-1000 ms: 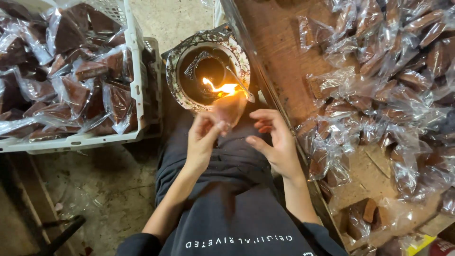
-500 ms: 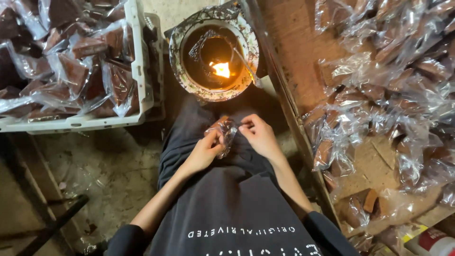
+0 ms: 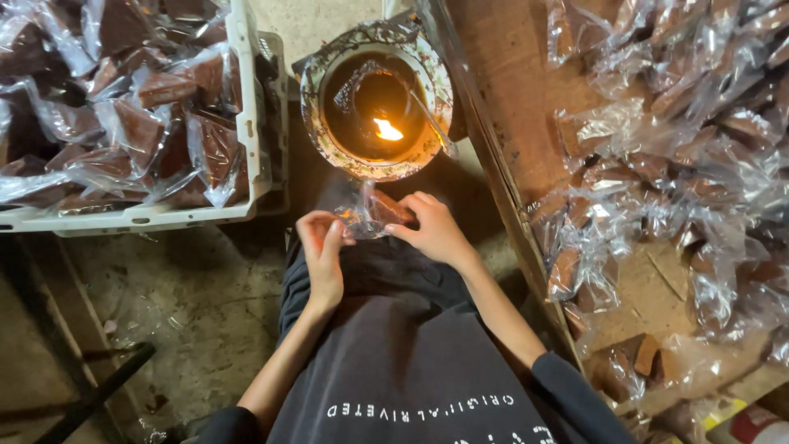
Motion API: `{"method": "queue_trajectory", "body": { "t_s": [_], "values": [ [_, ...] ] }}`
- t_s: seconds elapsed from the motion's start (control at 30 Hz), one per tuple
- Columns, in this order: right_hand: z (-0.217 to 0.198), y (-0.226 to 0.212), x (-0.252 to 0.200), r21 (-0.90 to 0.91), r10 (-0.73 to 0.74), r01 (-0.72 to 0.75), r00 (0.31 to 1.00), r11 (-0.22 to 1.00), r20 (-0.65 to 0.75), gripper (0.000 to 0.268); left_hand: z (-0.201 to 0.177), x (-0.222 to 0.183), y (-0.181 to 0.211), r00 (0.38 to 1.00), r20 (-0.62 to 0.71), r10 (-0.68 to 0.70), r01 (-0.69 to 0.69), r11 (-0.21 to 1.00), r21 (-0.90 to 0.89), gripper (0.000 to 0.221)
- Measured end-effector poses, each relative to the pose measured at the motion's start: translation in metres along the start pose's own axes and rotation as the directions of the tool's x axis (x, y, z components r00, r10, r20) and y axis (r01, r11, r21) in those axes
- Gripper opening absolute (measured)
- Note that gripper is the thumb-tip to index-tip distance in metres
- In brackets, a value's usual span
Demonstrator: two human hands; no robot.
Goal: Sealing plastic bags containing food items using a candle flame
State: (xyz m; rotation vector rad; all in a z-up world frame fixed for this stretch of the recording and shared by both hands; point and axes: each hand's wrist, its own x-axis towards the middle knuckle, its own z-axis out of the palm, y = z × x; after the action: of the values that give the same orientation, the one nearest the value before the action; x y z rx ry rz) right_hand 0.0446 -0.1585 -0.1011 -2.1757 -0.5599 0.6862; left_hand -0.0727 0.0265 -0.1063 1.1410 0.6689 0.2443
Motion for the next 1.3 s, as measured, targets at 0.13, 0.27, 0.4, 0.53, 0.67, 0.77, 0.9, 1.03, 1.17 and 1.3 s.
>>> {"method": "queue_trajectory", "body": {
  "t_s": [0.13, 0.27, 0.4, 0.53, 0.67, 0.77, 0.9, 1.03, 1.17, 1.3],
  "values": [
    [-0.013, -0.046, -0.019, 0.059, -0.004, 0.015, 0.986, 0.998, -0.169, 0.027, 0.022, -0.003, 0.019, 0.998, 0.050, 0.038, -0.041, 0.997, 0.060, 0.074],
    [-0.011, -0.064, -0.030, 0.167, -0.063, 0.094, 0.982, 0.982, -0.177, 0.008, 0.046, -0.003, 0.031, 0.964, 0.095, -0.249, 0.247, 0.968, 0.040, 0.070],
    [0.034, -0.007, -0.028, 0.529, 0.169, -0.116, 0.984, 0.841, -0.052, 0.036, 0.033, 0.002, 0.005, 0.948, 0.123, -0.294, 0.257, 0.933, 0.252, 0.032],
    [0.012, -0.039, -0.031, 0.406, 0.184, -0.176, 0.983, 0.897, 0.020, 0.073, 0.019, 0.000, 0.000, 0.962, 0.119, -0.244, 0.145, 0.833, 0.534, 0.039],
    [-0.002, -0.072, -0.036, 0.280, 0.135, -0.121, 0.990, 0.952, -0.032, 0.055, 0.037, -0.008, 0.037, 0.971, 0.236, 0.035, -0.163, 0.820, 0.548, 0.018],
    [0.007, -0.069, -0.035, 0.328, 0.151, -0.076, 0.966, 0.942, -0.211, 0.039, 0.044, -0.008, 0.033, 0.971, 0.179, 0.161, -0.229, 0.845, 0.483, 0.015],
    [0.025, -0.073, -0.036, 0.383, 0.246, -0.085, 0.884, 0.920, -0.397, 0.036, 0.044, -0.009, 0.039, 0.920, 0.201, 0.336, -0.382, 0.659, 0.648, 0.021],
    [0.026, -0.069, -0.039, 0.602, 0.362, -0.065, 0.848, 0.796, -0.388, 0.051, 0.046, -0.005, 0.056, 0.764, 0.309, 0.567, -0.580, 0.393, 0.714, 0.010],
    [0.034, -0.065, -0.038, 0.630, 0.303, 0.096, 0.814, 0.770, -0.495, 0.044, 0.042, -0.002, 0.044, 0.575, 0.453, 0.681, -0.745, 0.207, 0.635, 0.007],
    [0.013, -0.087, -0.036, 0.043, -0.132, 0.219, 0.721, 0.975, -0.681, 0.014, 0.052, -0.005, 0.055, 0.630, 0.371, 0.682, -0.738, 0.376, 0.561, 0.008]
  ]
}}
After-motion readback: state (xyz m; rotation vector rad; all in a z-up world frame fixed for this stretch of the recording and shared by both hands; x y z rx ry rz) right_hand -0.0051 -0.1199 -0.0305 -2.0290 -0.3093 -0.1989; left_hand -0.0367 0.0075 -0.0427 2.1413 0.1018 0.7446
